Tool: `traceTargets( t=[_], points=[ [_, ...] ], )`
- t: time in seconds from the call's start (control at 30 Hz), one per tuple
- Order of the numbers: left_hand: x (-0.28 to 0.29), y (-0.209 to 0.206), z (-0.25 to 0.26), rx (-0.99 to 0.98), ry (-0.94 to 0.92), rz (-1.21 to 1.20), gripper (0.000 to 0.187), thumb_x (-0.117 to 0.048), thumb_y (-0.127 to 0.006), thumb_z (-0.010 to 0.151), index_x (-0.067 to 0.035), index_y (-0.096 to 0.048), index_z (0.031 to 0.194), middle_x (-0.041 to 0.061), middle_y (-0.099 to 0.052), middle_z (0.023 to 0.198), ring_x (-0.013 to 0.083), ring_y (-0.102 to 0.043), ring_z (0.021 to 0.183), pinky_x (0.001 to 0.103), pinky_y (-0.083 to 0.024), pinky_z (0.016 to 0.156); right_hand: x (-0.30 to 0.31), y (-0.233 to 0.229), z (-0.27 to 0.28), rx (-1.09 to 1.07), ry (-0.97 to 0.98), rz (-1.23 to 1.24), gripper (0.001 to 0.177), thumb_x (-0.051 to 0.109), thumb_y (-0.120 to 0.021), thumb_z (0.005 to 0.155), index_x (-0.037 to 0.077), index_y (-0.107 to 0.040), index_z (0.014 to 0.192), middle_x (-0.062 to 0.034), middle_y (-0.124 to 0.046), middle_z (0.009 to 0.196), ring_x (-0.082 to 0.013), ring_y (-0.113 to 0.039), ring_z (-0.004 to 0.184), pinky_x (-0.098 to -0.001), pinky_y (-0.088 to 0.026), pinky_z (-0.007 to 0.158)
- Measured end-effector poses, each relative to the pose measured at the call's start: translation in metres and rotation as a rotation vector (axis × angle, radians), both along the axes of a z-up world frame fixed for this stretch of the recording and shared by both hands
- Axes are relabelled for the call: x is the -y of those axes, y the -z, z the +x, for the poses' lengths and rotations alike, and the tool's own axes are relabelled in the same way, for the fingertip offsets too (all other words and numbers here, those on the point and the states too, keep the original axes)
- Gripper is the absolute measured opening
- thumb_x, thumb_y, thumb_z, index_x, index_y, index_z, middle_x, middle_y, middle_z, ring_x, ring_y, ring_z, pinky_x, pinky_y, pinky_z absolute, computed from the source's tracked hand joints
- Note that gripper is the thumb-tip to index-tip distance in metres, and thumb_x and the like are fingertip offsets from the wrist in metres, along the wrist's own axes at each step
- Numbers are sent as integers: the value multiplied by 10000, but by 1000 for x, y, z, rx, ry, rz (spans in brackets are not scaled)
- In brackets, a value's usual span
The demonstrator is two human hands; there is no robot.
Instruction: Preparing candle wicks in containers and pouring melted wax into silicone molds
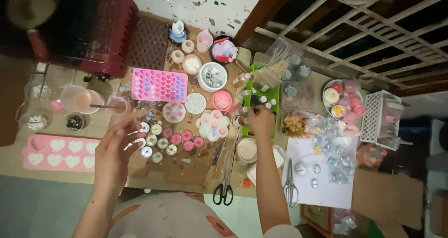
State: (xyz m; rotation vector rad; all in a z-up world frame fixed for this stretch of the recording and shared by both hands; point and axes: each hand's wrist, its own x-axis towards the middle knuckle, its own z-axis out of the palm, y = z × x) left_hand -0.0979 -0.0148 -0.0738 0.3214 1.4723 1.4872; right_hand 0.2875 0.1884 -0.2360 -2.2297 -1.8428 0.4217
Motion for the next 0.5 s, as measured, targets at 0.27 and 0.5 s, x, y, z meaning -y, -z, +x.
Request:
traceTargets(
  t=[0.27, 0.5],
  points=[
    [42, 41, -19, -38, -98, -69, 180, -55, -558, 1031, -65, -568, 1210, 28, -597, 986, 73, -472, 714, 203, -359, 570, -60, -15, -14, 21, -105, -34, 368, 407, -732, 860, 67, -764, 996, -99, -727, 784, -330, -673, 694, -426, -543, 660],
    [75, 44, -36, -209, -246, -101, 429, -54, -541, 1074, -135, -419, 671, -15, -397, 562, 74, -327, 471, 222, -255, 451, -100, -6, -28, -64, -255, 252, 455, 364, -792, 861, 2, -723, 1127, -60, -690, 704, -234, -647, 605, -360, -522, 563]
  ],
)
